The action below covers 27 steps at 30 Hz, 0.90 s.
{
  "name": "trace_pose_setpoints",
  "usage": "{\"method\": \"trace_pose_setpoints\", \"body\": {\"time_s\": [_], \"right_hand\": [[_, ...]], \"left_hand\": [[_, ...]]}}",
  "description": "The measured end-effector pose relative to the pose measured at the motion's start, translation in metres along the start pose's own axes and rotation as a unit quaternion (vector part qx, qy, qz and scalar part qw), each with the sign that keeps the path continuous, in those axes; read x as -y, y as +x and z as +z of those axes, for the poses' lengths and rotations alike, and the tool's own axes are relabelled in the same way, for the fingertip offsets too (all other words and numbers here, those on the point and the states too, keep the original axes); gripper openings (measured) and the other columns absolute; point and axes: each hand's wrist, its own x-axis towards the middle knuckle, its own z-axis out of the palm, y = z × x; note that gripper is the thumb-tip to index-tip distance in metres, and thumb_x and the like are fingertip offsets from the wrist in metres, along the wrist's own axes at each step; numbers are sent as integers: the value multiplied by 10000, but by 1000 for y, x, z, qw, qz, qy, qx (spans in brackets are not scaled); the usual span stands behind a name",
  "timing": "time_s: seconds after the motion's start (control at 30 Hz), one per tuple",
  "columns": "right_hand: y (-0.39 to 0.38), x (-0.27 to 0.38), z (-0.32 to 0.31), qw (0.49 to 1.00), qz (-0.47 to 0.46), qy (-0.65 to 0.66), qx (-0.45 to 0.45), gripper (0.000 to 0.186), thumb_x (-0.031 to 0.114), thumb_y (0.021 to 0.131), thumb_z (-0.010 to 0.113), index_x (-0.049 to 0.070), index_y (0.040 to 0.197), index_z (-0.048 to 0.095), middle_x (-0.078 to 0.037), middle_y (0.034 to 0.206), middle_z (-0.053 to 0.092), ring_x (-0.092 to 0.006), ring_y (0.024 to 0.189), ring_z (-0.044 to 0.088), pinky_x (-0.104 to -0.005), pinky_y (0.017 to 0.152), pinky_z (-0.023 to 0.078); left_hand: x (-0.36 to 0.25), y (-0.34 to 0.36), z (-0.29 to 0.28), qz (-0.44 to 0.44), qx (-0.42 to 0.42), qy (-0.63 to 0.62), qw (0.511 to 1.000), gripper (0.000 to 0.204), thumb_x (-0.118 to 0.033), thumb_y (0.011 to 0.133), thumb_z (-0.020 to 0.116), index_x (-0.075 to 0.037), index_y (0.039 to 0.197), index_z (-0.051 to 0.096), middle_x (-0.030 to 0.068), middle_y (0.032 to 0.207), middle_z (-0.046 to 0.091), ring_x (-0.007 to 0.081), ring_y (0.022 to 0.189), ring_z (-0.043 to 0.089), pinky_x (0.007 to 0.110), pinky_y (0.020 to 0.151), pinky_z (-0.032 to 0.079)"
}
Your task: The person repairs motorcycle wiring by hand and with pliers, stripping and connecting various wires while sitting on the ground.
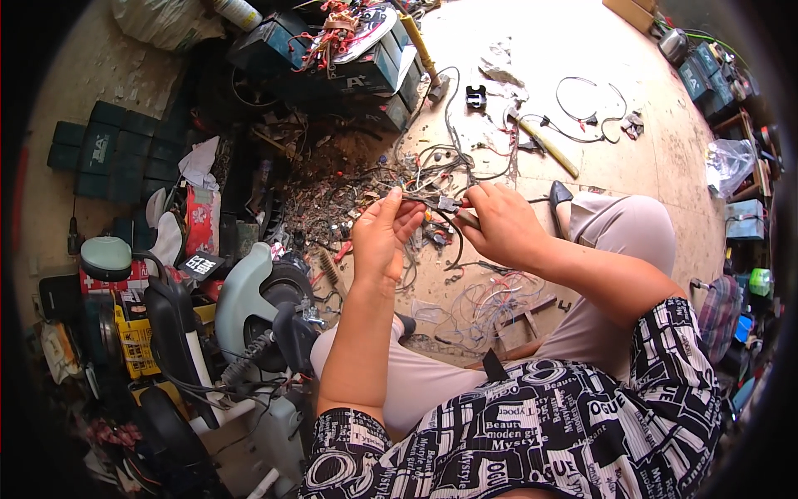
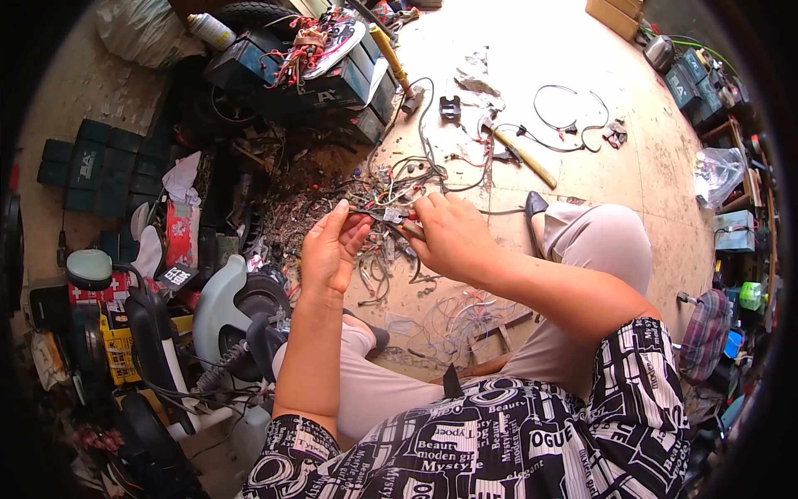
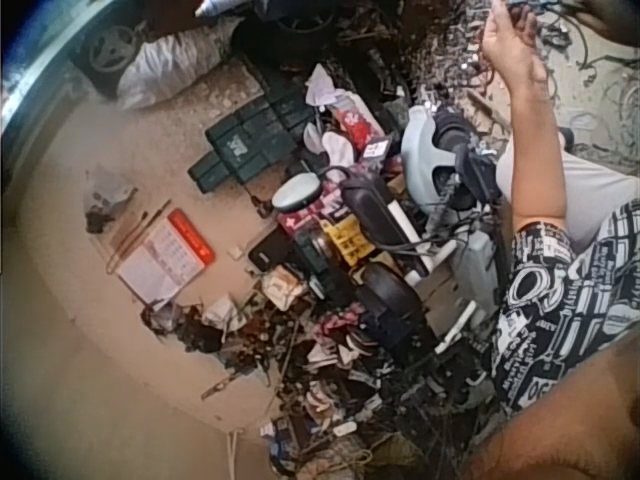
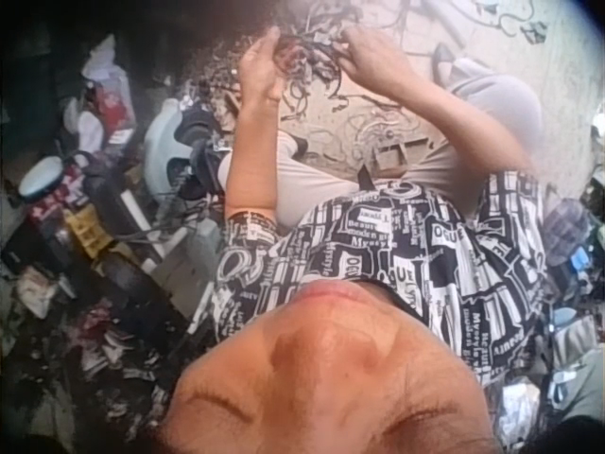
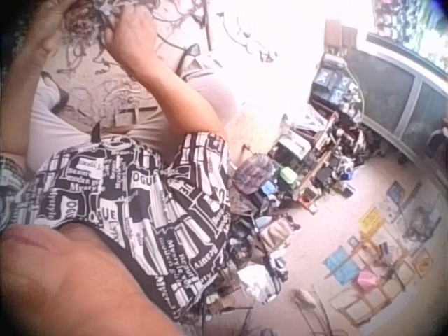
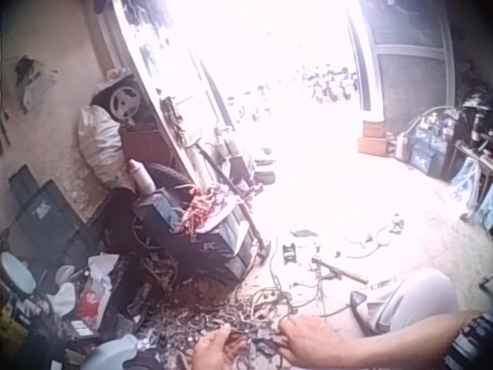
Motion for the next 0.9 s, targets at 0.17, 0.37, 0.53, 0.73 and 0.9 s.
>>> {"method": "trace_pose_setpoints", "body": {"time_s": [0.17,0.37,0.53,0.73,0.9], "right_hand": [[1,2,0,1000,-3,-3,-10,277,244,771,657,32,891,526,-135,849,557,-306,828,561,-408,719,448],[3,4,-5,1000,-17,-16,-14,271,261,811,646,35,915,537,-128,846,543,-305,838,536,-402,741,426],[5,3,-9,997,-39,-64,-27,275,269,787,667,48,884,536,-112,842,544,-289,839,538,-395,737,427],[7,-2,-5,996,-50,-72,-29,300,308,784,680,51,845,537,-104,811,545,-282,809,549,-396,706,443],[8,-8,-2,996,-53,-66,-17,297,316,800,673,54,846,541,-107,801,541,-285,799,553,-397,696,447]], "left_hand": [[-1,-3,2,-19,-5,-16,1000,147,-153,910,606,-7,916,591,91,824,652,156,718,661,228,640,577],[4,-3,1,-32,-3,-17,999,140,-142,902,615,-7,927,588,93,821,657,142,715,659,220,636,582],[6,-2,3,-43,-9,-23,999,140,-138,900,616,-4,932,589,87,819,659,140,676,659,212,608,582],[6,-4,3,-51,-6,-27,998,133,-129,897,617,-1,923,594,96,829,662,154,687,670,216,614,589],[9,-7,4,-79,-12,-55,995,137,-134,900,612,-2,932,594,96,839,662,162,712,673,215,626,590]]}}
